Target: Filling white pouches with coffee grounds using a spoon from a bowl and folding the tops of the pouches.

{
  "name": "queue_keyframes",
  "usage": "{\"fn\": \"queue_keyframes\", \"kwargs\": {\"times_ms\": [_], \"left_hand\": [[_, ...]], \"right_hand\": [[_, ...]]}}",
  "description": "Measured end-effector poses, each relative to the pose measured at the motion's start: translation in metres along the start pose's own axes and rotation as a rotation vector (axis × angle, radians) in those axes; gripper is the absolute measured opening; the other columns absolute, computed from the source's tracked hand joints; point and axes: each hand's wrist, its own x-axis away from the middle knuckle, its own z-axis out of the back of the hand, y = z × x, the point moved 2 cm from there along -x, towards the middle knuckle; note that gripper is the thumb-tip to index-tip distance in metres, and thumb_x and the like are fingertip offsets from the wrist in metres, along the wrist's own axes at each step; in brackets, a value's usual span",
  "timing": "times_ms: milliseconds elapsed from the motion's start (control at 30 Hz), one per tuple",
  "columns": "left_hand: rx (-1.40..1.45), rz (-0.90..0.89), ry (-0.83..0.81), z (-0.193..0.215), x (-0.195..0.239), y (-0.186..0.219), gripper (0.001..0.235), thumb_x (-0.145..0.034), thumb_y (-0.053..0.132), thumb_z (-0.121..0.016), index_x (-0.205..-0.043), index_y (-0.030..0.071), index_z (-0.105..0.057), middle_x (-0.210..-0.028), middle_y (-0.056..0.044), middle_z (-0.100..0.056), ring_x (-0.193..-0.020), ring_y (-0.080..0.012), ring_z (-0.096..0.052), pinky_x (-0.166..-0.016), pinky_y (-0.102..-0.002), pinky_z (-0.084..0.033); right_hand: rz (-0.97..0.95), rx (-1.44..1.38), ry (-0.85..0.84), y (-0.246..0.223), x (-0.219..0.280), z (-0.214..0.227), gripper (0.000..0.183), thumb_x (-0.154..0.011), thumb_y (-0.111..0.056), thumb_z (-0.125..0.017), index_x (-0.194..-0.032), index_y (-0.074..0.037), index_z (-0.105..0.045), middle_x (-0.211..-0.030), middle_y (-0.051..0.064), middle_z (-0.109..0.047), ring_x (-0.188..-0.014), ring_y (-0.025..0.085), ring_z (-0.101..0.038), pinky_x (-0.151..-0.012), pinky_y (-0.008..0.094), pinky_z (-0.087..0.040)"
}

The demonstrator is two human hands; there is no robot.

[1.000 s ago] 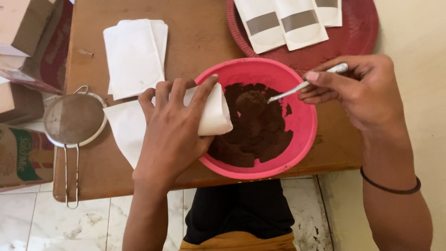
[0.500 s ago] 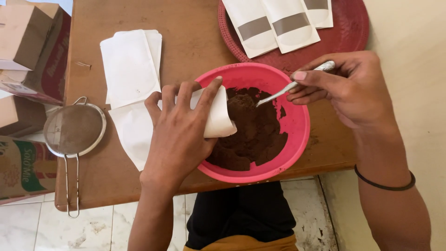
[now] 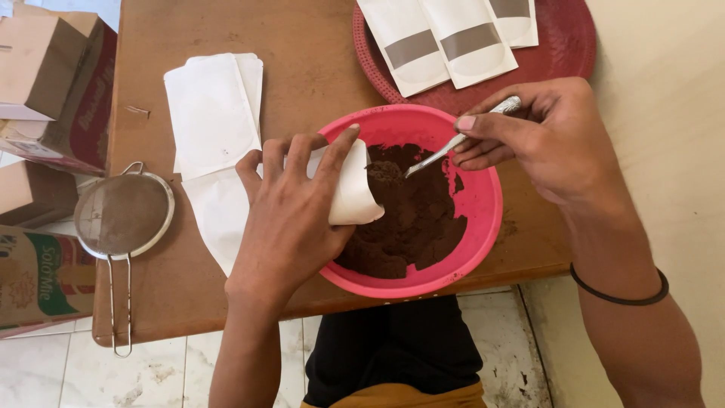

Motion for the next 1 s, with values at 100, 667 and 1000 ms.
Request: {"fn": "queue_keyframes", "kwargs": {"times_ms": [100, 667, 1000], "left_hand": [[-0.003, -0.011, 0.004, -0.002, -0.001, 0.000, 0.097, -0.064, 0.032, -0.080, -0.152, 0.019, -0.043, -0.129, -0.013, -0.051, -0.112, -0.0371, -0.046, -0.095, -0.057, -0.034], [0.030, -0.159, 0.085, 0.020, -0.063, 0.038, 0.102, -0.072, 0.057, -0.090, -0.151, 0.015, -0.041, -0.123, -0.016, -0.050, -0.109, -0.0368, -0.046, -0.085, -0.055, -0.037], [0.650, 0.003, 0.302, 0.001, -0.075, 0.055, 0.106, -0.076, 0.044, -0.094, -0.155, 0.019, -0.028, -0.136, -0.010, -0.051, -0.126, -0.0318, -0.054, -0.113, -0.046, -0.048]], "right_hand": [[-0.038, -0.005, 0.019, 0.000, -0.002, -0.002, 0.009, -0.092, -0.002, -0.076, -0.092, 0.006, -0.073, -0.077, 0.021, -0.075, -0.066, 0.027, -0.078, -0.061, 0.030, -0.069], [0.427, 0.258, 0.203, -0.037, 0.046, 0.012, 0.008, -0.111, 0.007, -0.075, -0.110, 0.013, -0.071, -0.096, 0.021, -0.073, -0.079, 0.025, -0.077, -0.071, 0.027, -0.066], [0.842, 0.689, 0.070, -0.060, 0.075, 0.029, 0.006, -0.110, 0.020, -0.080, -0.114, 0.017, -0.076, -0.113, 0.031, -0.073, -0.102, 0.035, -0.072, -0.095, 0.041, -0.057]]}}
